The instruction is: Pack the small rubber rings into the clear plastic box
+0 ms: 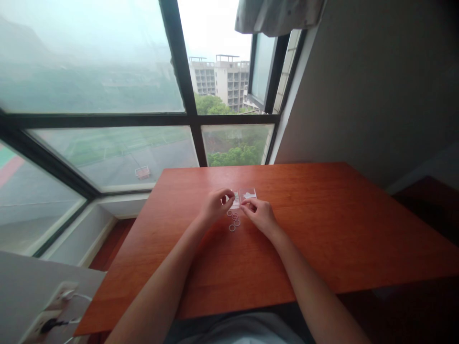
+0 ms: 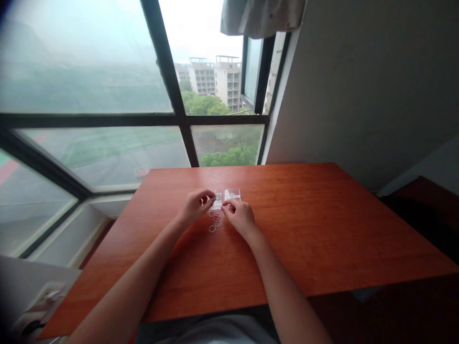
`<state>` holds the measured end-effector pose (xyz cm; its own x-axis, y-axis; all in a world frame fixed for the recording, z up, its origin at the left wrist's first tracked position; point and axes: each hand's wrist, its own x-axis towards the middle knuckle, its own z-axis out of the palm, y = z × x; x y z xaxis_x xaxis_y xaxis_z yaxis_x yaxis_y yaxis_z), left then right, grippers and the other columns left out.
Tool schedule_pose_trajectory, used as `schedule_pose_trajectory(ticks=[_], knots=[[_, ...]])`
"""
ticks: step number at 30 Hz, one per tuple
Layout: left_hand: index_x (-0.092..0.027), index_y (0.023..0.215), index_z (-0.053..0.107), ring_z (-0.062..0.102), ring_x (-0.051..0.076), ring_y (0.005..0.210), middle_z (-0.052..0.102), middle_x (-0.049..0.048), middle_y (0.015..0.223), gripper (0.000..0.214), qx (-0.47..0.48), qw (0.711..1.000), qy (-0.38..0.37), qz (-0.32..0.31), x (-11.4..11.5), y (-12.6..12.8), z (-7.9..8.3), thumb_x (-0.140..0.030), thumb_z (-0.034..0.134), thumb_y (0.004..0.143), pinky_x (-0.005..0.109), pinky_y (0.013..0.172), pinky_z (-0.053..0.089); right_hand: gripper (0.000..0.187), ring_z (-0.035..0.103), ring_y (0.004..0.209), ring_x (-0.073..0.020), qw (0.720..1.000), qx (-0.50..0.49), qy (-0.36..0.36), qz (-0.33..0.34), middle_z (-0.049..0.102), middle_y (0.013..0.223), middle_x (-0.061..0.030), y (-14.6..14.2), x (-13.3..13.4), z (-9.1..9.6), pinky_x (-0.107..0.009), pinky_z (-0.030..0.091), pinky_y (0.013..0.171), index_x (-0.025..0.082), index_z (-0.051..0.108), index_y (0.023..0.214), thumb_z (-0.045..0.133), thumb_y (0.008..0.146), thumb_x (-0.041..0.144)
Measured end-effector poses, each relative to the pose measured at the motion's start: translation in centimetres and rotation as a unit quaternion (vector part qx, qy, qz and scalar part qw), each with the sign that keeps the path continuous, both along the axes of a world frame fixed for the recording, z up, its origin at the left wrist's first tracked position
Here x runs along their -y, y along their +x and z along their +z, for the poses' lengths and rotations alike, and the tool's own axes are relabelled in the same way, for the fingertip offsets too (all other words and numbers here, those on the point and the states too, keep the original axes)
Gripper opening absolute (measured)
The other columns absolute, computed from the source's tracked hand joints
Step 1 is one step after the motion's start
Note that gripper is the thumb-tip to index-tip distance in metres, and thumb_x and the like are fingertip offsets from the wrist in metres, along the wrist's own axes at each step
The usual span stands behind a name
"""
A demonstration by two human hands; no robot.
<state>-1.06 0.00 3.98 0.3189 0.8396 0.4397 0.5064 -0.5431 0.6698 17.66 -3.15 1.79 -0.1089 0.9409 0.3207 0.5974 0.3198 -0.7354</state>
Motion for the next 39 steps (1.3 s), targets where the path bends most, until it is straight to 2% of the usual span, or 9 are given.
schedule_pose_trajectory(ticks=[4,9,18,27,34,39], knots=[[-0.017,0.077,0.064,0.048,0.01,0.058,0.061,0.0005,0.071,0.008,-0.017,0.994,0.042,0.095,-0.7,-0.2,-0.1,-0.02,0.057,0.079,0.021,0.056,0.038,0.018,0.052,0.055,-0.0122,1.0,0.015,-0.01,0.016,0.06,0.06,0.0013,-0.1,0.1,0.0,-0.022,0.038,0.057,0.021,0.07,0.085,0.059,0.081,0.034],[-0.019,0.08,0.065,0.05,0.011,0.061,0.059,0.0007,0.072,0.007,-0.054,0.987,0.048,0.143,-1.4,0.0,-0.4,-0.022,0.058,0.079,0.022,0.055,0.036,0.016,0.054,0.056,-0.0121,0.999,0.028,-0.013,0.025,0.062,0.062,0.0011,-0.1,0.1,-0.2,-0.022,0.038,0.058,0.021,0.07,0.084,0.059,0.081,0.033],[-0.019,0.084,0.065,0.051,0.012,0.063,0.06,0.0007,0.074,0.01,-0.065,0.987,0.046,0.142,-1.7,-0.7,-1.1,-0.024,0.057,0.082,0.023,0.058,0.037,0.012,0.054,0.057,-0.0113,0.998,0.035,-0.021,0.04,0.062,0.062,0.0014,0.0,0.0,-0.2,-0.021,0.039,0.058,0.02,0.07,0.084,0.062,0.08,0.029],[-0.019,0.083,0.065,0.051,0.012,0.063,0.063,0.0005,0.075,0.011,-0.061,0.99,0.038,0.125,-1.1,-1.3,-0.9,-0.022,0.055,0.082,0.023,0.059,0.037,0.014,0.053,0.057,-0.0092,0.985,0.064,-0.048,0.152,0.062,0.064,0.0031,-0.2,0.9,0.0,-0.019,0.036,0.056,0.023,0.071,0.089,0.066,0.077,0.027],[-0.018,0.082,0.065,0.051,0.011,0.062,0.063,0.001,0.075,0.012,-0.056,0.991,0.034,0.12,-0.9,-1.6,-0.8,-0.022,0.055,0.082,0.023,0.059,0.038,0.025,0.052,0.057,-0.0089,0.982,0.088,-0.054,0.159,0.064,0.067,0.0028,-0.4,1.1,0.3,-0.019,0.034,0.055,0.024,0.071,0.092,0.073,0.072,0.04],[-0.018,0.083,0.066,0.051,0.011,0.062,0.063,0.001,0.075,0.011,-0.05,0.992,0.03,0.115,-0.9,-1.7,-0.8,-0.021,0.055,0.081,0.023,0.059,0.039,0.022,0.053,0.057,-0.0087,0.978,0.107,-0.056,0.17,0.064,0.067,0.0038,-0.4,1.3,0.7,-0.019,0.033,0.055,0.024,0.071,0.088,0.072,0.072,0.04]])
